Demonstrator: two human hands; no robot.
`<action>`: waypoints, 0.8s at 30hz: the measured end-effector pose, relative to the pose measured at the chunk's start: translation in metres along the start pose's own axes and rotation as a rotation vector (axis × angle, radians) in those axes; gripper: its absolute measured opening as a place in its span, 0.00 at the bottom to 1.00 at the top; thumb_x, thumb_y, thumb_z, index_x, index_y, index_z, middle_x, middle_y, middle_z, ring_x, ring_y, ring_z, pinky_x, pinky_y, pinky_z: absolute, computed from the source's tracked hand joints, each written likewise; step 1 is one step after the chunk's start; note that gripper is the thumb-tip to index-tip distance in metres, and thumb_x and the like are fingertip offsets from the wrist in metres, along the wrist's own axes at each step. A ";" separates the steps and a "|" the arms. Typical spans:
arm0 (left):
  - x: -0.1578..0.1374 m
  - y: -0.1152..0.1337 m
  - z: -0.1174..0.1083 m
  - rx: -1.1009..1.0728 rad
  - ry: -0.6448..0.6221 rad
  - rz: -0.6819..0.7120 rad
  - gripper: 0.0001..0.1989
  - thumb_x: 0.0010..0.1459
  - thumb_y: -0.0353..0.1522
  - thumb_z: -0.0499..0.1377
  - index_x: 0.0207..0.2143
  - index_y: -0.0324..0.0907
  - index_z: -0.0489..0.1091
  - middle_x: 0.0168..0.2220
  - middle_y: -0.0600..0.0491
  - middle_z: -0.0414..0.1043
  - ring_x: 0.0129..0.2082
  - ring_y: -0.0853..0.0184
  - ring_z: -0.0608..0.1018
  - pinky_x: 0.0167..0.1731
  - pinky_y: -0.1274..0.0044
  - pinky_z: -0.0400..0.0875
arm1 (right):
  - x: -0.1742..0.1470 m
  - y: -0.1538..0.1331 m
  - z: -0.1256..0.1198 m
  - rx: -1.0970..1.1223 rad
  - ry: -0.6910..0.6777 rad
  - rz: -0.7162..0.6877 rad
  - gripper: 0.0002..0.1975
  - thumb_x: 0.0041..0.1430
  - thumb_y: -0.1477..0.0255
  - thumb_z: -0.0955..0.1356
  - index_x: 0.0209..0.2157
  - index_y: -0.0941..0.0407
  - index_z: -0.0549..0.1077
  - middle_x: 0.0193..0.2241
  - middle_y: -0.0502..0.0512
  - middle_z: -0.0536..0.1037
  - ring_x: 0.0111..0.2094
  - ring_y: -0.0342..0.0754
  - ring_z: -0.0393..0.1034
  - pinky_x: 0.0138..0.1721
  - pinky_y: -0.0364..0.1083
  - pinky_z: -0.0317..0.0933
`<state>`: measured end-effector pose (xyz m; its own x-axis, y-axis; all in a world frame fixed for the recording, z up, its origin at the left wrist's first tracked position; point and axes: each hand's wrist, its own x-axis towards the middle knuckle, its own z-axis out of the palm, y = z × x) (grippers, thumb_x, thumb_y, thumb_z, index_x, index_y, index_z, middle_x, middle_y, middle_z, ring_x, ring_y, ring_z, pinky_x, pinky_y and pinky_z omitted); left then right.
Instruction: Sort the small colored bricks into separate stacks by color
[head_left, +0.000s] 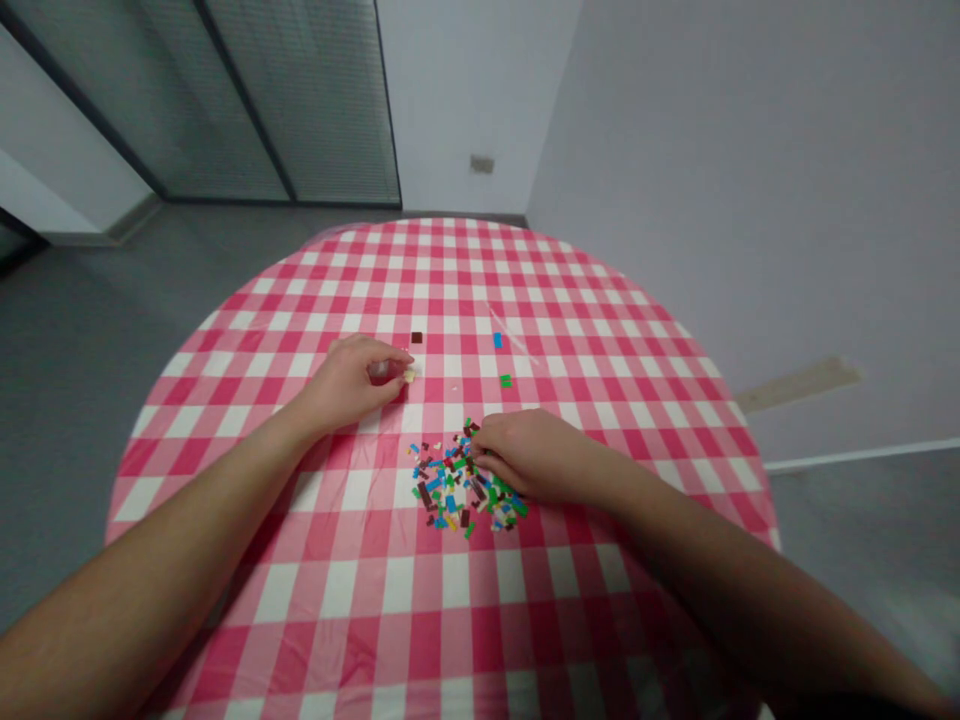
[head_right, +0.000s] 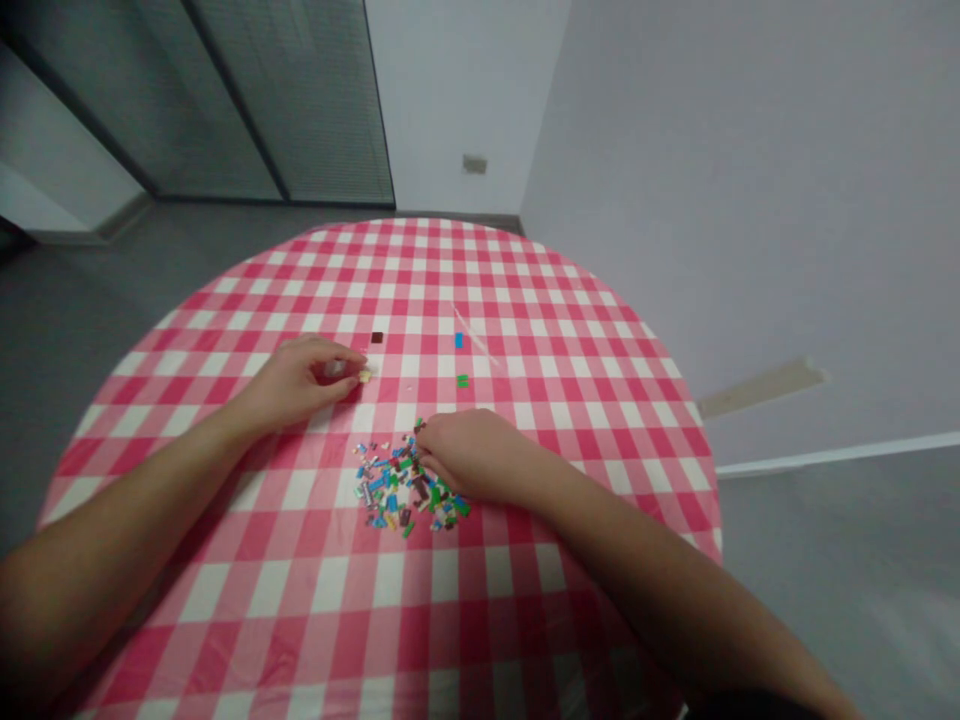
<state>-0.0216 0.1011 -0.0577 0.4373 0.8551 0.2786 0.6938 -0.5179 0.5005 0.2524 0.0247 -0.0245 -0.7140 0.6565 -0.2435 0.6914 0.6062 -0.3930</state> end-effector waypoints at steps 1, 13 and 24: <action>0.000 0.001 -0.001 -0.004 0.023 0.016 0.13 0.58 0.38 0.60 0.40 0.42 0.82 0.37 0.48 0.84 0.39 0.56 0.81 0.44 0.64 0.72 | 0.000 0.001 0.000 0.036 0.036 -0.002 0.09 0.69 0.72 0.65 0.37 0.56 0.76 0.37 0.58 0.80 0.36 0.49 0.71 0.34 0.46 0.57; -0.018 0.060 0.016 -0.200 0.162 0.390 0.04 0.66 0.34 0.65 0.38 0.45 0.79 0.35 0.53 0.83 0.37 0.63 0.80 0.43 0.69 0.70 | 0.017 0.001 0.013 1.013 0.475 0.104 0.09 0.62 0.64 0.67 0.34 0.55 0.72 0.30 0.51 0.77 0.31 0.45 0.69 0.34 0.45 0.62; -0.019 0.064 0.020 -0.104 0.250 0.455 0.03 0.67 0.32 0.64 0.38 0.43 0.77 0.33 0.54 0.82 0.35 0.64 0.79 0.39 0.70 0.67 | 0.022 0.001 0.018 1.125 0.471 0.122 0.11 0.57 0.61 0.71 0.31 0.54 0.74 0.28 0.51 0.78 0.30 0.45 0.70 0.33 0.45 0.63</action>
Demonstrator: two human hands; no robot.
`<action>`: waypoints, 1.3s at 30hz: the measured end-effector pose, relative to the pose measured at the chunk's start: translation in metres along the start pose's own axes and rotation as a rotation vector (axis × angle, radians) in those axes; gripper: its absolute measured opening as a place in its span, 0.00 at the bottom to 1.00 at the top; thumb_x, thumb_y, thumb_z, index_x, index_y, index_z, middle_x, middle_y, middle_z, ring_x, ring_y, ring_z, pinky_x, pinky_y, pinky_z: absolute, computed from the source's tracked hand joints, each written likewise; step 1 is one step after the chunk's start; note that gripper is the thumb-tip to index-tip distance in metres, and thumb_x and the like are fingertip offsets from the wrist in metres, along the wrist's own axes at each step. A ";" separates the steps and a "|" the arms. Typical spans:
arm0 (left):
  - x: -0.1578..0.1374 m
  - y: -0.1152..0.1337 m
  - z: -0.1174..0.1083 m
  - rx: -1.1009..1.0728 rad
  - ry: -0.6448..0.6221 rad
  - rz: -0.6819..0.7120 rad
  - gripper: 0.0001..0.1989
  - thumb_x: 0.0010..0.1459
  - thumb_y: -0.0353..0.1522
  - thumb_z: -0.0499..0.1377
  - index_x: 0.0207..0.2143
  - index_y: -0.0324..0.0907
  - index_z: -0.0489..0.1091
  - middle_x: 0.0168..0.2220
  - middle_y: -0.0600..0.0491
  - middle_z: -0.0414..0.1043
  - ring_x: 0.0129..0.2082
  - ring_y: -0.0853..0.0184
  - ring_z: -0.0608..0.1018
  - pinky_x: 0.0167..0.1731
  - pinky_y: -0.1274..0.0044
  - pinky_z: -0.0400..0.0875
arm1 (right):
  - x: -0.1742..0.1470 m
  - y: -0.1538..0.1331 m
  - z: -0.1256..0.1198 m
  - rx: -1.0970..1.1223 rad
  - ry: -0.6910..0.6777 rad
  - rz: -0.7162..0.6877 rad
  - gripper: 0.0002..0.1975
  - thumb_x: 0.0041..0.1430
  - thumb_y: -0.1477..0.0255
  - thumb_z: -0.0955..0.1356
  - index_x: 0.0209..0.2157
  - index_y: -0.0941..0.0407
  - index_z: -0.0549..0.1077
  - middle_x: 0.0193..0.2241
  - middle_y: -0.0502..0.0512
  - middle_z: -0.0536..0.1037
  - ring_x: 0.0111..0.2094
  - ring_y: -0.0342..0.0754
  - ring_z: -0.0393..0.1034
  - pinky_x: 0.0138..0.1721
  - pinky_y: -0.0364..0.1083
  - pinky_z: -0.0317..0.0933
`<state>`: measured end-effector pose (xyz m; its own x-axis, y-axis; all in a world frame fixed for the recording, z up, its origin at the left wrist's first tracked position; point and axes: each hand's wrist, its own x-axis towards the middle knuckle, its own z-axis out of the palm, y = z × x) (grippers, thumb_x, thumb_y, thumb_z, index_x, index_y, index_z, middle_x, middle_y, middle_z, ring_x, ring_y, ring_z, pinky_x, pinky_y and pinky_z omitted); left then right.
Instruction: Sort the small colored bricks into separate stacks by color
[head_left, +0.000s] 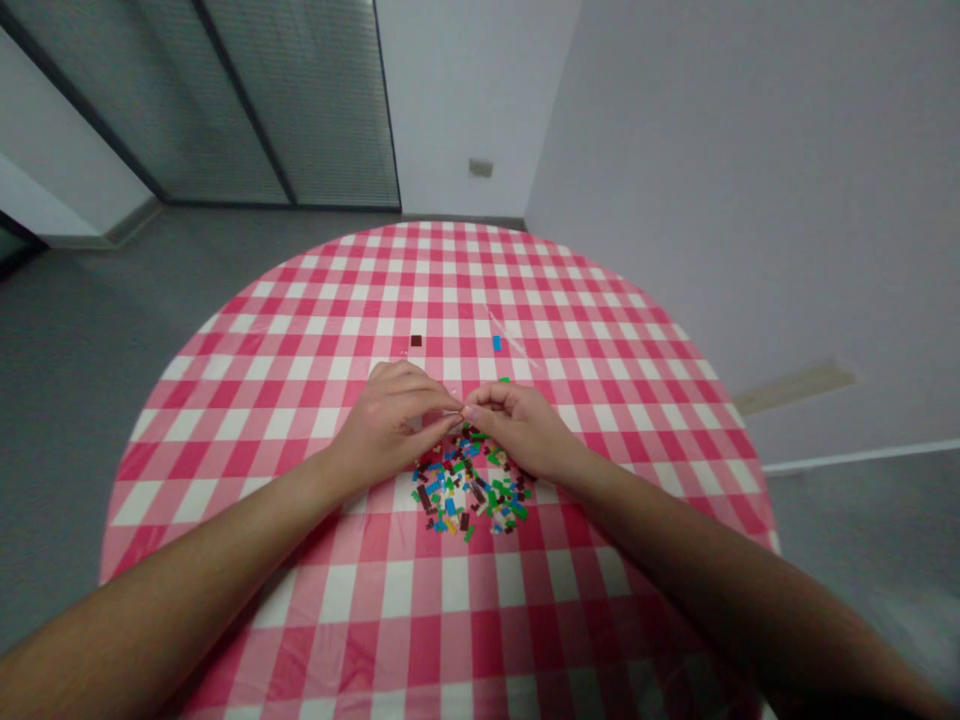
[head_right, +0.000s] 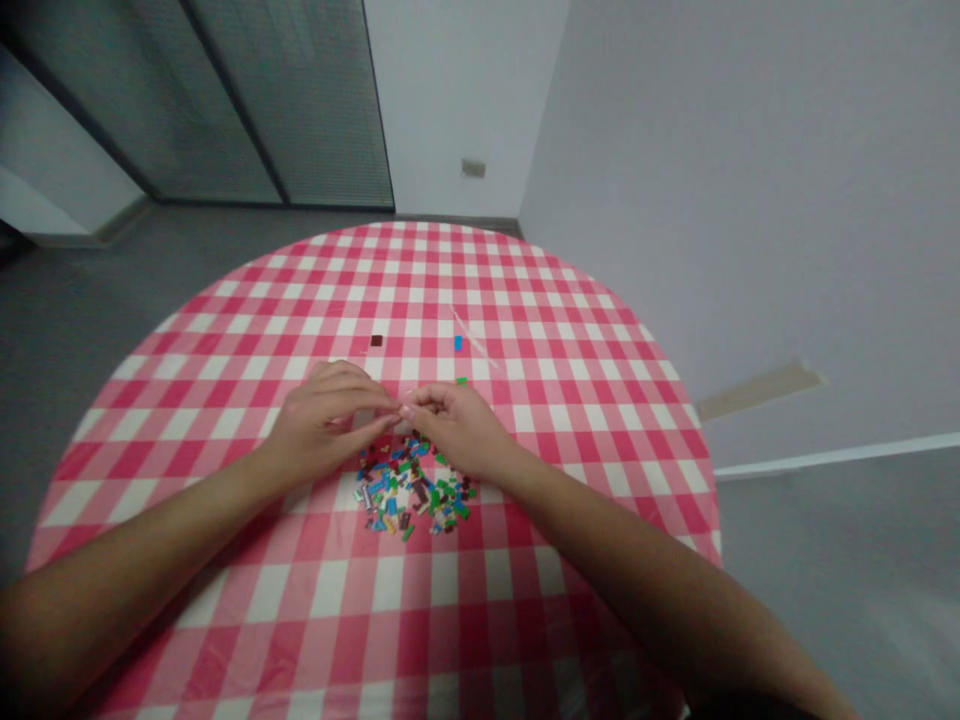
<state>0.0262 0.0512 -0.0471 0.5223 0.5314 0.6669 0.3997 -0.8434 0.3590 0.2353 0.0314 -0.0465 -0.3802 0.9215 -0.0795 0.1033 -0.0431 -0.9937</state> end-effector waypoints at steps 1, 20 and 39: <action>0.000 0.000 0.000 0.009 -0.003 0.006 0.04 0.67 0.32 0.64 0.38 0.43 0.77 0.33 0.54 0.82 0.35 0.64 0.79 0.39 0.70 0.67 | 0.000 0.001 0.000 -0.003 0.007 0.008 0.12 0.57 0.60 0.71 0.31 0.54 0.75 0.28 0.51 0.78 0.30 0.45 0.69 0.33 0.45 0.62; -0.005 -0.068 -0.034 0.144 -0.311 -0.403 0.09 0.59 0.38 0.63 0.30 0.48 0.82 0.30 0.51 0.83 0.30 0.58 0.80 0.35 0.67 0.71 | -0.001 -0.002 -0.013 -0.175 0.129 -0.012 0.11 0.61 0.61 0.70 0.35 0.54 0.80 0.34 0.55 0.83 0.33 0.47 0.74 0.36 0.47 0.68; -0.009 -0.075 -0.031 0.165 -0.371 -0.491 0.11 0.59 0.41 0.64 0.30 0.49 0.84 0.30 0.50 0.84 0.30 0.58 0.81 0.30 0.69 0.69 | -0.001 0.000 -0.018 -0.211 0.145 -0.030 0.12 0.61 0.59 0.71 0.35 0.53 0.80 0.33 0.55 0.83 0.35 0.48 0.74 0.36 0.48 0.66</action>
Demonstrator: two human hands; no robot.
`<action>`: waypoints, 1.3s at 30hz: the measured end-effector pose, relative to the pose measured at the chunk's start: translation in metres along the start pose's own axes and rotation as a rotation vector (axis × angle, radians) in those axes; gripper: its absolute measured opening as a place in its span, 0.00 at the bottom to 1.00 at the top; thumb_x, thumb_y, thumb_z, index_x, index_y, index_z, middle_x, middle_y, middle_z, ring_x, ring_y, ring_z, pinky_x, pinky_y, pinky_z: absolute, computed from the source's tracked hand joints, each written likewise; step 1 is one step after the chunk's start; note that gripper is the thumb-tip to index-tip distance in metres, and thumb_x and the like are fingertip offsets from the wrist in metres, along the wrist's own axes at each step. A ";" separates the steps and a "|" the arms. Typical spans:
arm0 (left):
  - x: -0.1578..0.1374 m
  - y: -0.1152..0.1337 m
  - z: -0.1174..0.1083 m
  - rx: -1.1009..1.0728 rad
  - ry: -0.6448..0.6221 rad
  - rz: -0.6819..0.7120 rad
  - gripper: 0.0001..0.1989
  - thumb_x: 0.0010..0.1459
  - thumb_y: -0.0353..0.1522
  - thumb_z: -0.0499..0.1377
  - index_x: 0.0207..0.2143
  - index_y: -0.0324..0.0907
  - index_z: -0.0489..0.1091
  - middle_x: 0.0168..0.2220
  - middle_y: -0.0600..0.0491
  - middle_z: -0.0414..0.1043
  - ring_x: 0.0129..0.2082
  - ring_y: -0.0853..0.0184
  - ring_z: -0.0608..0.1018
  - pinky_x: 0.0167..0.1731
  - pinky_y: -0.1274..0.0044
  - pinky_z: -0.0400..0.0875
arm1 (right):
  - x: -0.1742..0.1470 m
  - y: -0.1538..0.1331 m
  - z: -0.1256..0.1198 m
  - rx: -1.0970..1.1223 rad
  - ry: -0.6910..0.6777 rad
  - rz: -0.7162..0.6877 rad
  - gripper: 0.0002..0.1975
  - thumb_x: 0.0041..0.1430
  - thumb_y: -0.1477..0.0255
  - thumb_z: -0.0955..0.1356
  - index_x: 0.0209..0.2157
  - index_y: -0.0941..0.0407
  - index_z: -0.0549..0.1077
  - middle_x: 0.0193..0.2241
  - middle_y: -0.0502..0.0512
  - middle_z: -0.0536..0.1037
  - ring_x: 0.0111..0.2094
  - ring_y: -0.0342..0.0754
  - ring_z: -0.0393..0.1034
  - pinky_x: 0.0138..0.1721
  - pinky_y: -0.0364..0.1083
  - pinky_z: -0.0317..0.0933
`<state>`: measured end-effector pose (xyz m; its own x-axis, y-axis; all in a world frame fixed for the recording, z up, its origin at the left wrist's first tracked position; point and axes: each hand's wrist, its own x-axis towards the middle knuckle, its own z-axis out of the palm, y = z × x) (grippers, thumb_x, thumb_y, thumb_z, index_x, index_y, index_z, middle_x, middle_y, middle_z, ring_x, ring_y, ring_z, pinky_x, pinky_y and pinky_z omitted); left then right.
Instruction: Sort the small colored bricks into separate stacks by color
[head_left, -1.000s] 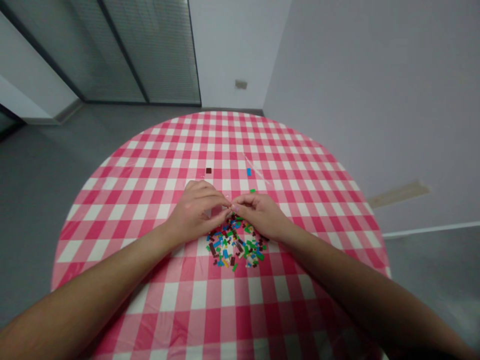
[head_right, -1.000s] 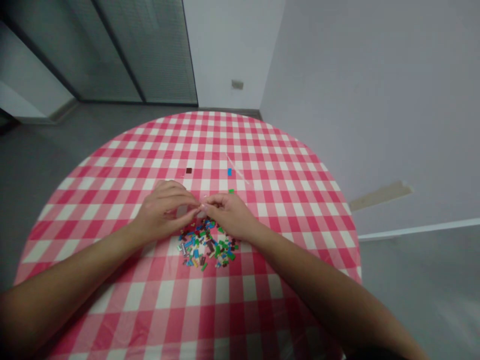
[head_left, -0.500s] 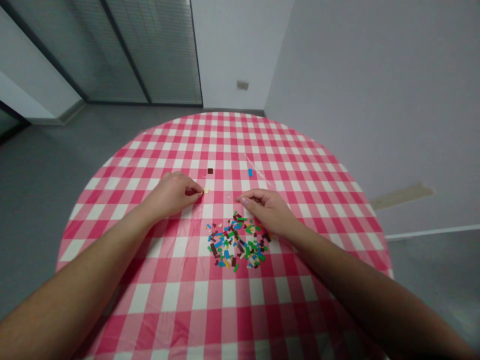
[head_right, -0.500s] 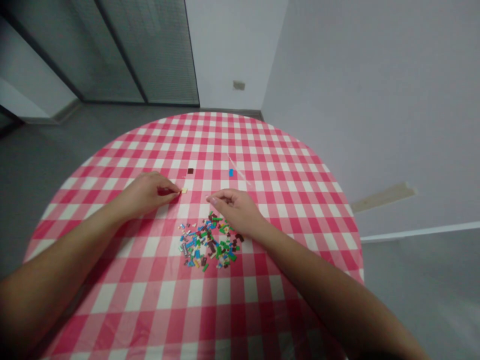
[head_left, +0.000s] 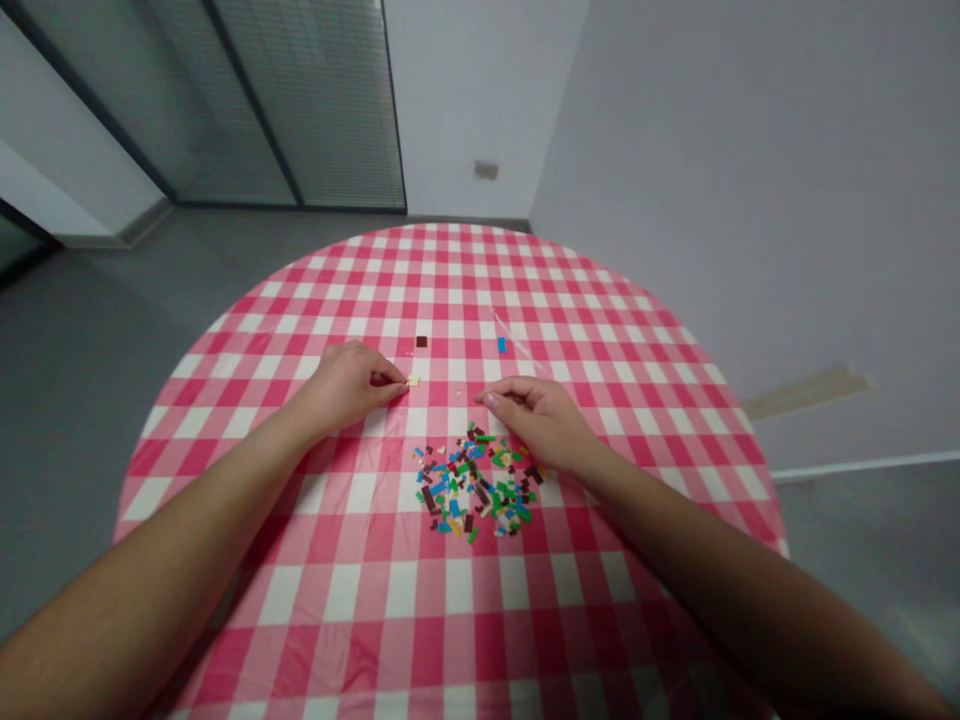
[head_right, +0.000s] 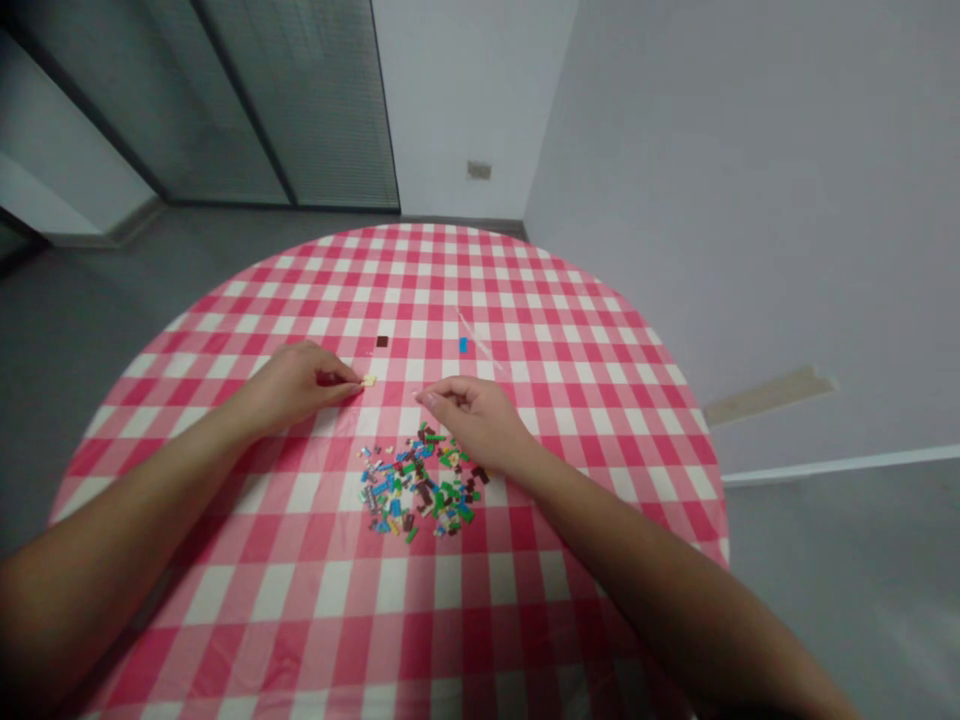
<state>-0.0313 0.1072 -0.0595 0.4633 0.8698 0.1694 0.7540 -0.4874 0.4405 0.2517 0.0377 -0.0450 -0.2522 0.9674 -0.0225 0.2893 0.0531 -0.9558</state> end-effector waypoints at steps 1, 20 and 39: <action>0.000 0.000 0.001 0.002 0.000 -0.009 0.11 0.59 0.41 0.64 0.30 0.48 0.83 0.30 0.50 0.84 0.29 0.58 0.80 0.30 0.69 0.69 | 0.000 0.000 0.000 0.002 0.002 -0.003 0.12 0.61 0.59 0.71 0.34 0.53 0.80 0.33 0.55 0.83 0.35 0.49 0.74 0.36 0.48 0.66; 0.002 0.003 0.003 -0.090 0.000 -0.017 0.13 0.58 0.43 0.64 0.37 0.45 0.83 0.34 0.49 0.83 0.32 0.59 0.80 0.31 0.71 0.71 | 0.000 -0.001 -0.002 0.019 0.005 -0.030 0.11 0.61 0.60 0.71 0.34 0.52 0.79 0.35 0.56 0.83 0.36 0.49 0.75 0.39 0.50 0.69; 0.001 0.001 0.004 -0.120 0.019 -0.002 0.11 0.58 0.42 0.65 0.33 0.47 0.83 0.33 0.51 0.83 0.32 0.59 0.80 0.32 0.70 0.70 | 0.000 -0.003 -0.003 0.002 0.001 -0.039 0.11 0.60 0.59 0.71 0.33 0.52 0.79 0.33 0.55 0.83 0.35 0.49 0.74 0.36 0.49 0.67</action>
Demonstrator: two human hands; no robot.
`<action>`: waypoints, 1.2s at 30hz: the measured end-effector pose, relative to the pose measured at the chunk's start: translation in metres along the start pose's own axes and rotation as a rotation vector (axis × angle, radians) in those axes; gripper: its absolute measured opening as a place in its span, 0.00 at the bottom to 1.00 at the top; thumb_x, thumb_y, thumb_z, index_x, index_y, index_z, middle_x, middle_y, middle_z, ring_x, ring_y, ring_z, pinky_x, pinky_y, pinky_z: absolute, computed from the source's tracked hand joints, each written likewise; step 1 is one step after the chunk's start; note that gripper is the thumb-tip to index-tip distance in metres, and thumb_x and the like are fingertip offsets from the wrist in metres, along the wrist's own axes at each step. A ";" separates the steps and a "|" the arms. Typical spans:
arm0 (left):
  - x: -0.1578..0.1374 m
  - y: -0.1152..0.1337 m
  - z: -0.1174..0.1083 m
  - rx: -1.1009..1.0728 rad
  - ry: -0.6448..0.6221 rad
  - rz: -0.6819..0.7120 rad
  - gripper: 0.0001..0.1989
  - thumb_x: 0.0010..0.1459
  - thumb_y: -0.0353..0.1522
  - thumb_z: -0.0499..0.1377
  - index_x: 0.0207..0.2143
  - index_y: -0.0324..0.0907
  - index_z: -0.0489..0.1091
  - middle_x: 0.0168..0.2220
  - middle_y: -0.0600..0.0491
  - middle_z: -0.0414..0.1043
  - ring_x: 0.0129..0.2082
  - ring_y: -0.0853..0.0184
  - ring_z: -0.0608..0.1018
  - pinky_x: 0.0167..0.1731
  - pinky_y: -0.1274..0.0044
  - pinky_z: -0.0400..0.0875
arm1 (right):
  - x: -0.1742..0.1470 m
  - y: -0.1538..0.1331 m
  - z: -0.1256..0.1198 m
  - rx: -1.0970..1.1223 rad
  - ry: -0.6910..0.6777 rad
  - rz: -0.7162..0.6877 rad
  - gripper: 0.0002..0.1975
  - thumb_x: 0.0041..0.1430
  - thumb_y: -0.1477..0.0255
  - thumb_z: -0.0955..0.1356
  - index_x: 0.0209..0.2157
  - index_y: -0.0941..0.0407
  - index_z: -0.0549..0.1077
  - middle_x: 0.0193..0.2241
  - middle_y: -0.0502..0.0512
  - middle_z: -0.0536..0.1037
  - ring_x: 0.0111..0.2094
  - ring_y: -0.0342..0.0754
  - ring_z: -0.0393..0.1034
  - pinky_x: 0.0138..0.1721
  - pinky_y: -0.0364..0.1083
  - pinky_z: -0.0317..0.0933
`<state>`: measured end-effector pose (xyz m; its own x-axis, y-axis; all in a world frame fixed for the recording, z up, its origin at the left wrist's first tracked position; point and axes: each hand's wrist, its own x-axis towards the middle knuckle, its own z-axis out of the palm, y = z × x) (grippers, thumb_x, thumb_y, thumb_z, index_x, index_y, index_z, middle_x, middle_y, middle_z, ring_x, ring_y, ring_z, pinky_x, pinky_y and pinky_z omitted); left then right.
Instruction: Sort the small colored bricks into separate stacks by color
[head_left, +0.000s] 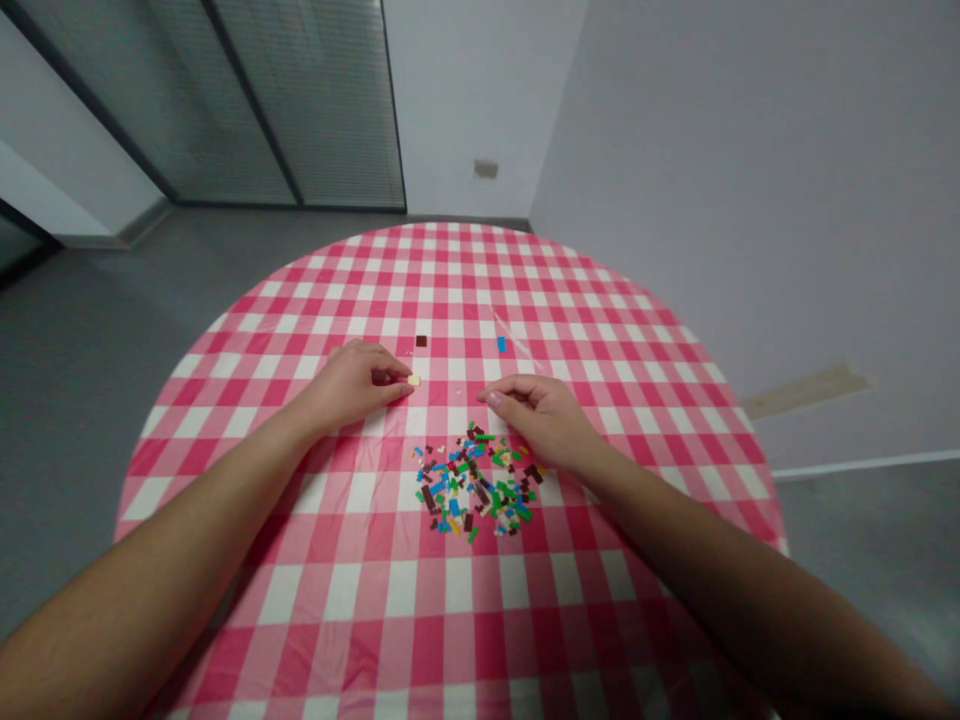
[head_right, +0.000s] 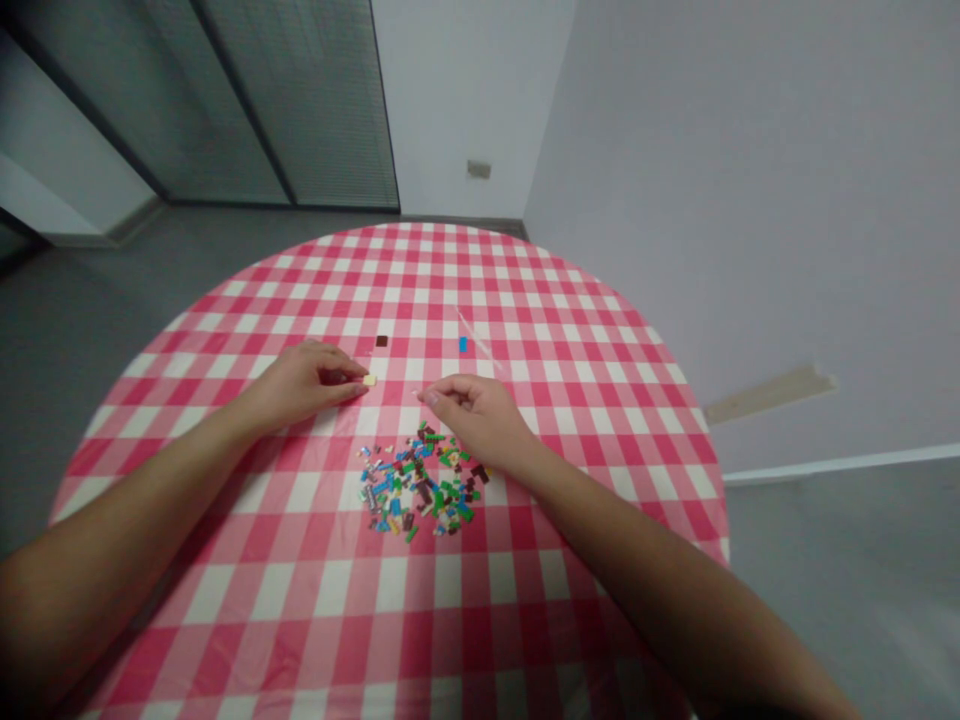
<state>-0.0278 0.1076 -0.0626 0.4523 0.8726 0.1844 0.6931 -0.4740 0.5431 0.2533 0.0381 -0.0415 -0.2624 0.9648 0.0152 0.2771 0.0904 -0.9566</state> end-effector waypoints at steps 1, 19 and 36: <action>0.000 -0.001 0.000 0.001 0.003 -0.004 0.11 0.58 0.42 0.65 0.33 0.47 0.83 0.33 0.50 0.83 0.32 0.59 0.80 0.32 0.70 0.71 | 0.000 0.000 0.000 -0.002 0.001 0.001 0.11 0.60 0.59 0.71 0.33 0.52 0.79 0.33 0.55 0.83 0.34 0.49 0.74 0.35 0.49 0.67; 0.001 -0.004 -0.002 0.008 -0.038 -0.071 0.13 0.59 0.42 0.63 0.36 0.44 0.82 0.35 0.48 0.83 0.34 0.60 0.80 0.35 0.68 0.72 | 0.000 0.002 0.001 0.005 0.011 0.003 0.11 0.60 0.61 0.71 0.33 0.54 0.80 0.31 0.55 0.83 0.32 0.47 0.73 0.33 0.46 0.66; 0.000 0.000 0.001 0.037 -0.027 0.023 0.13 0.59 0.43 0.64 0.36 0.44 0.82 0.36 0.48 0.83 0.35 0.59 0.79 0.37 0.68 0.70 | 0.000 0.005 0.001 -0.019 0.014 -0.019 0.13 0.60 0.59 0.70 0.33 0.54 0.80 0.29 0.55 0.81 0.30 0.47 0.70 0.31 0.46 0.63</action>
<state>-0.0276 0.1079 -0.0635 0.4831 0.8582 0.1736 0.7026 -0.4982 0.5081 0.2540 0.0386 -0.0462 -0.2552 0.9662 0.0372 0.2893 0.1130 -0.9505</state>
